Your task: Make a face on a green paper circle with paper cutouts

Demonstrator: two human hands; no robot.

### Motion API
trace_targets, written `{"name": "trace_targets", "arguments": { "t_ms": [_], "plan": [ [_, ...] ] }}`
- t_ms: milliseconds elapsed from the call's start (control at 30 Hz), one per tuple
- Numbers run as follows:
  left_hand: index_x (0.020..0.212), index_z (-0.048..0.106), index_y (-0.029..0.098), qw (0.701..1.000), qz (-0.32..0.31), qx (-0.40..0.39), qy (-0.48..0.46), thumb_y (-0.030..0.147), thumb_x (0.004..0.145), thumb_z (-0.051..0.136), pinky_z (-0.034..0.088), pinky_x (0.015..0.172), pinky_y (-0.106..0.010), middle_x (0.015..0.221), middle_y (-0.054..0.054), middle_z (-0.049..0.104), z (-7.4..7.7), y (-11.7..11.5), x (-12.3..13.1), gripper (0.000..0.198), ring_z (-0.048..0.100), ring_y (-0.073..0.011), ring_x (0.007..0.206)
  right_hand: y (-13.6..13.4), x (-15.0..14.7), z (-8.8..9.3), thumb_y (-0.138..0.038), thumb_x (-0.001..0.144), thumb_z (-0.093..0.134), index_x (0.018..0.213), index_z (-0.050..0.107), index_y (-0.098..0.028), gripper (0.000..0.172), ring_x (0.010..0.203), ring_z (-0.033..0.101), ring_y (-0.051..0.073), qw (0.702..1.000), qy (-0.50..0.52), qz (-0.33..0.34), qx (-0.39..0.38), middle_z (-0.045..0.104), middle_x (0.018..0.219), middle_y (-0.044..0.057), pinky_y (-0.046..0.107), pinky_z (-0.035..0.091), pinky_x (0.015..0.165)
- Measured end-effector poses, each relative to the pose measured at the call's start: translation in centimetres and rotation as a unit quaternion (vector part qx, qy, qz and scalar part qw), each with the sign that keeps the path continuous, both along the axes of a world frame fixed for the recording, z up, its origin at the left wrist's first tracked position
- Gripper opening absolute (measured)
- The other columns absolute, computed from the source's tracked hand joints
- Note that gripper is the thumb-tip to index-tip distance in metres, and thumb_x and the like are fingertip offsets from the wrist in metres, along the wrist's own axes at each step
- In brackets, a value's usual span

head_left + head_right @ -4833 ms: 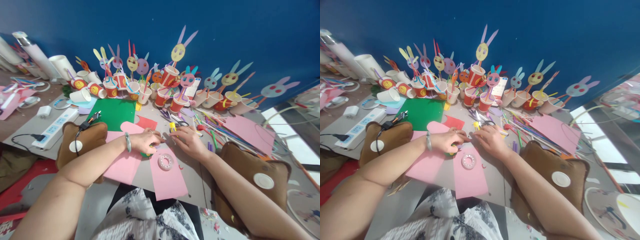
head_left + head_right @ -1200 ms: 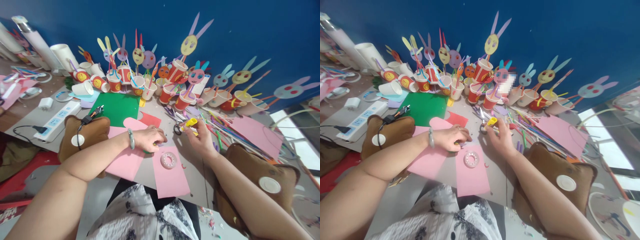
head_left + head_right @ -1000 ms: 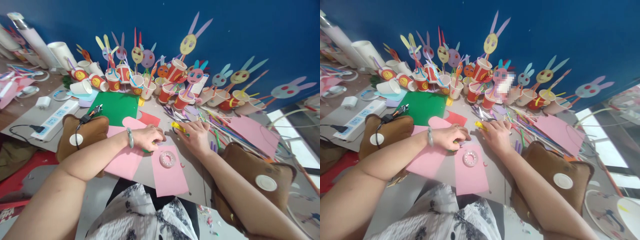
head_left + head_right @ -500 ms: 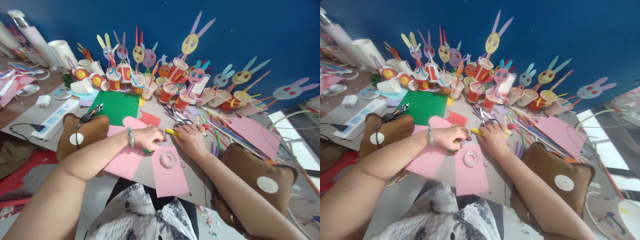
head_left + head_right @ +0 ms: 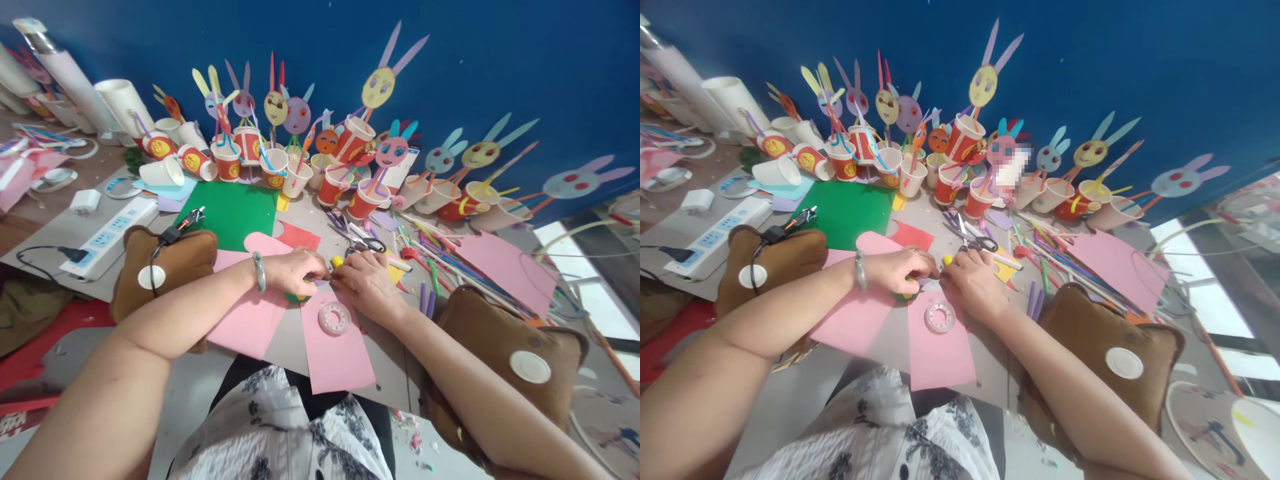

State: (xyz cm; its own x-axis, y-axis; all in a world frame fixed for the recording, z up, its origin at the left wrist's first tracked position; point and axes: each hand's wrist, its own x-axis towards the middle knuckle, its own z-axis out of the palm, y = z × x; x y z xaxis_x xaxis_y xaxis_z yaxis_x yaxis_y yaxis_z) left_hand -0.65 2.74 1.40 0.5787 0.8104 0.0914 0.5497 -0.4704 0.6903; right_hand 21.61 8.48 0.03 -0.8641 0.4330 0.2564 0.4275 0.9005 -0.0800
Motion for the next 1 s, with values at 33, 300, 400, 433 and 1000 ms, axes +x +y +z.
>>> {"name": "trace_targets", "arguments": {
  "t_ms": [33, 300, 400, 433, 1000],
  "plan": [
    [0.063, 0.037, 0.019, 1.0, -0.008, -0.003, -0.004, 0.017, 0.066, 0.054, 0.037, 0.083, -0.034, 0.086, -0.005, 0.066, 0.0, 0.1, -0.1, 0.017, 0.056, -0.0178, 0.083, -0.1, -0.1, 0.1, -0.029, 0.096, 0.056, 0.089, 0.071, -0.019, 0.019, 0.089, 0.05, 0.024, 1.0, -0.013, -0.005, -0.001, 0.063, 0.088, 0.008, 0.04, 0.032, 0.082],
    [0.062, 0.039, 0.019, 0.993, 0.048, -0.078, -0.076, 0.02, 0.067, 0.051, 0.031, 0.061, -0.027, 0.065, 0.002, 0.046, 0.6, 0.0, -0.2, 0.013, 0.038, -0.0113, 0.063, -0.4, -0.5, 0.3, -0.022, 0.096, 0.052, 0.095, 0.068, -0.019, 0.016, 0.123, 0.045, 0.032, 0.999, -0.029, 0.003, 0.025, 0.055, 0.138, 0.015, 0.048, 0.034, 0.098],
    [0.065, 0.044, 0.018, 0.981, 0.094, -0.113, -0.126, 0.02, 0.069, 0.052, 0.037, 0.062, -0.025, 0.068, 0.002, 0.052, 1.1, -0.2, -0.1, 0.009, 0.045, -0.0112, 0.065, -0.3, -0.5, 0.2, -0.018, 0.095, 0.05, 0.096, 0.067, -0.018, 0.017, 0.132, 0.041, 0.034, 0.999, -0.032, 0.005, 0.029, 0.05, 0.146, 0.017, 0.052, 0.033, 0.102],
    [0.066, 0.046, 0.018, 0.977, 0.102, -0.123, -0.143, 0.02, 0.069, 0.053, 0.04, 0.064, -0.025, 0.071, 0.001, 0.055, 1.2, -0.2, -0.1, 0.008, 0.048, -0.0116, 0.067, -0.3, -0.5, 0.2, -0.017, 0.094, 0.05, 0.097, 0.067, -0.018, 0.017, 0.133, 0.041, 0.034, 0.999, -0.034, 0.005, 0.028, 0.05, 0.147, 0.018, 0.053, 0.032, 0.103],
    [0.072, 0.053, 0.015, 0.903, 0.164, -0.23, -0.323, 0.02, 0.075, 0.061, 0.041, 0.06, -0.022, 0.069, 0.002, 0.054, 1.4, -0.5, 0.9, 0.01, 0.05, -0.0083, 0.063, -0.3, 0.0, 1.8, -0.032, 0.083, 0.065, 0.077, 0.064, -0.022, 0.012, 0.077, 0.066, 0.022, 0.899, 0.305, -0.167, -0.264, 0.071, 0.079, 0.003, 0.037, 0.049, 0.076]
  ]
}}
